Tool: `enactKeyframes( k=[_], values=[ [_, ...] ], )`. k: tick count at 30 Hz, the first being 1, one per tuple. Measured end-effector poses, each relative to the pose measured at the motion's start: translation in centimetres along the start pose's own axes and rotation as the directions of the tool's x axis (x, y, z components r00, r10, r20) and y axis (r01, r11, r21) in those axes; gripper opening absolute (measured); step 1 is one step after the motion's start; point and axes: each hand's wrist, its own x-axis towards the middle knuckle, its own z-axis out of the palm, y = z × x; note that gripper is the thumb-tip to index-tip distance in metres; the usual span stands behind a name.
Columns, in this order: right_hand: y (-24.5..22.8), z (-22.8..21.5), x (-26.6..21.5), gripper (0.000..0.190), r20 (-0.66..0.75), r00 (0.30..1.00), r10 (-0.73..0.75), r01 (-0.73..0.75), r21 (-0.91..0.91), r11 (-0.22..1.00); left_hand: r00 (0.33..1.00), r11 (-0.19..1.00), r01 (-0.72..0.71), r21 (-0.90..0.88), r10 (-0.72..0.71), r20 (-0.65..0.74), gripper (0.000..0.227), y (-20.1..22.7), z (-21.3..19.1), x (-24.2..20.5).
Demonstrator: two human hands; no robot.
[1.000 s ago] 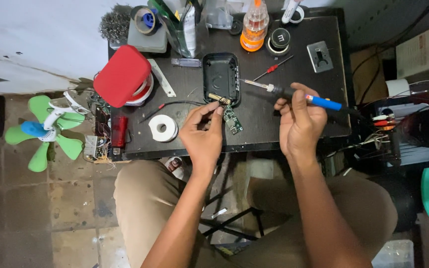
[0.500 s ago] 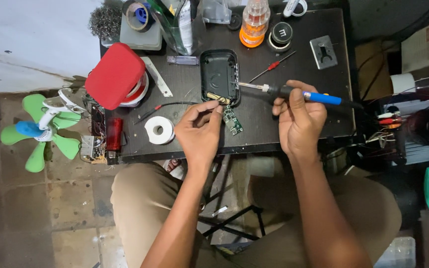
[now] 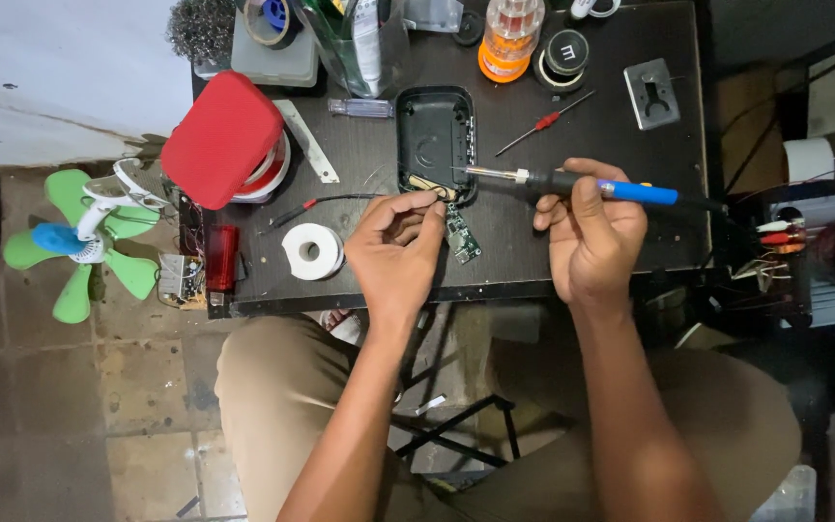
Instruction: The person solders wires to a small circuit board using a soldering iron and solder wire. They repeatedly apply solder to connection points, feed solder wire, and adjust the board position on the workbench.
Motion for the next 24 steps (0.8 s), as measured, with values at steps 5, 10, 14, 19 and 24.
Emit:
enactKeyframes(
  k=[5, 10, 14, 19, 24],
  values=[
    [-0.16, 0.06, -0.07, 0.029, 0.008, 1.000, 0.017, -0.017, -0.004, 1.000, 0.999, 1.000, -0.008, 0.010, 0.007, 0.038, 0.014, -0.16, -0.27, -0.07],
    [-0.48, 0.26, -0.03, 0.028, 0.018, 0.999, 0.032, -0.032, 0.007, 0.999, 0.998, 1.000, -0.005, -0.003, 0.005, 0.070, 0.013, 0.32, -0.39, 0.11],
    [-0.42, 0.24, 0.01, 0.029, 0.023, 0.999, 0.036, -0.036, 0.018, 0.999, 0.997, 1.000, -0.010, 0.012, 0.009, 0.079, 0.013, 0.06, -0.47, 0.11],
    [-0.33, 0.16, 0.03, 0.029, 0.021, 0.999, 0.037, -0.037, 0.022, 0.999, 0.996, 1.000, -0.019, 0.007, 0.019, 0.092, 0.013, 0.01, -0.53, 0.18],
    [-0.36, 0.22, 0.05, 0.030, 0.028, 0.999, 0.030, -0.030, 0.002, 1.000, 0.994, 0.999, -0.039, 0.023, 0.037, 0.103, 0.013, 0.17, -0.55, 0.16]
  ],
)
